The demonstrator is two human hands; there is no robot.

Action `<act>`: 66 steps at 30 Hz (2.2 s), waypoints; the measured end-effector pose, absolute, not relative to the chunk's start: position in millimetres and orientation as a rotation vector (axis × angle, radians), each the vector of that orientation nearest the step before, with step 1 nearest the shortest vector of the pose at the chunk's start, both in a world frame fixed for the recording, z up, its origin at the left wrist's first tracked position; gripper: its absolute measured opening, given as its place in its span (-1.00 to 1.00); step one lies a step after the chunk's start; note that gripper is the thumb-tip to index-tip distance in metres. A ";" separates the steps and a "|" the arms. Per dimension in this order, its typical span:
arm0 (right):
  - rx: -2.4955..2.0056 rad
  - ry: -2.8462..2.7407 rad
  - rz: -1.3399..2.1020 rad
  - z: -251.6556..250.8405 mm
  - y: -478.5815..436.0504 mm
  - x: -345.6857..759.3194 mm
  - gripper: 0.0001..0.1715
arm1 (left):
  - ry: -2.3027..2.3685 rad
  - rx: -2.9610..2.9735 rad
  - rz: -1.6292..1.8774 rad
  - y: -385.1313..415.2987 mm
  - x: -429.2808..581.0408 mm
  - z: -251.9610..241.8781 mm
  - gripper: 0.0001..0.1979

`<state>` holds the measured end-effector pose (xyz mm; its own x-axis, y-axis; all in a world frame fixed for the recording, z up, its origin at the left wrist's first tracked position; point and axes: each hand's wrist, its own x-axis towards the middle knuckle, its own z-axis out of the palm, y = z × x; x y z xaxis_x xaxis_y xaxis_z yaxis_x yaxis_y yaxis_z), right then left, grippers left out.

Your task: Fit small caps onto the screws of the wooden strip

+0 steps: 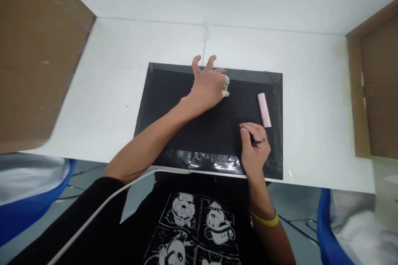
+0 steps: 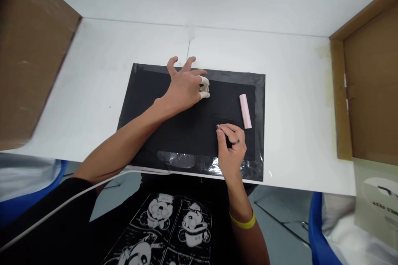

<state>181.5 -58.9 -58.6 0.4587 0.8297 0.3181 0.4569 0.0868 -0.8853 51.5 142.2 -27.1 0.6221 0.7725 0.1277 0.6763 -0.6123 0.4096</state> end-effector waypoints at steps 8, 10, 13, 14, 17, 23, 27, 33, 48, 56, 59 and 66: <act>-1.562 -1.177 0.399 -58.1 -59.2 181.7 -0.87 | 1.045 2.664 0.463 119.1 60.7 2.3 -0.95; -1.558 -1.172 0.398 -58.2 -59.4 182.1 -0.87 | 1.005 2.661 0.367 107.3 57.4 16.7 -0.95; -1.556 -1.144 0.395 -58.9 -60.1 183.0 -0.87 | 0.844 2.573 0.135 88.3 42.3 31.1 -0.88; -1.557 -1.136 0.392 -59.2 -60.4 183.3 -0.87 | 0.809 2.548 0.064 82.0 35.4 32.7 -0.85; -1.559 -1.127 0.390 -59.4 -61.0 183.5 -0.87 | 0.849 2.498 -0.057 64.0 13.2 27.4 -0.77; -1.565 -1.143 0.403 -59.7 -61.3 183.5 -0.87 | 1.051 2.464 0.179 41.1 -21.4 -8.2 -0.71; -1.568 -1.156 0.403 -62.2 -62.1 184.3 -0.88 | 1.088 2.414 0.364 32.3 -30.7 -27.7 -0.62; -1.594 -1.170 0.395 -64.1 -63.8 184.2 -0.88 | 1.083 2.390 0.574 23.3 -35.8 -35.2 -0.52; -1.578 -1.188 0.401 -62.6 -63.7 183.4 -0.87 | 1.379 2.356 0.515 17.2 -21.8 -40.0 -0.92; -1.589 -1.253 0.423 -58.9 -63.1 183.9 -0.89 | 1.389 2.407 0.580 14.0 -19.9 -43.8 -0.88; -1.603 -1.292 0.441 -57.3 -62.8 183.7 -0.88 | 1.394 2.420 0.606 13.0 -18.2 -44.1 -0.88; -1.631 -1.403 0.432 -58.3 -64.4 183.4 -0.87 | 1.400 2.347 0.666 14.4 -17.7 -40.9 -0.87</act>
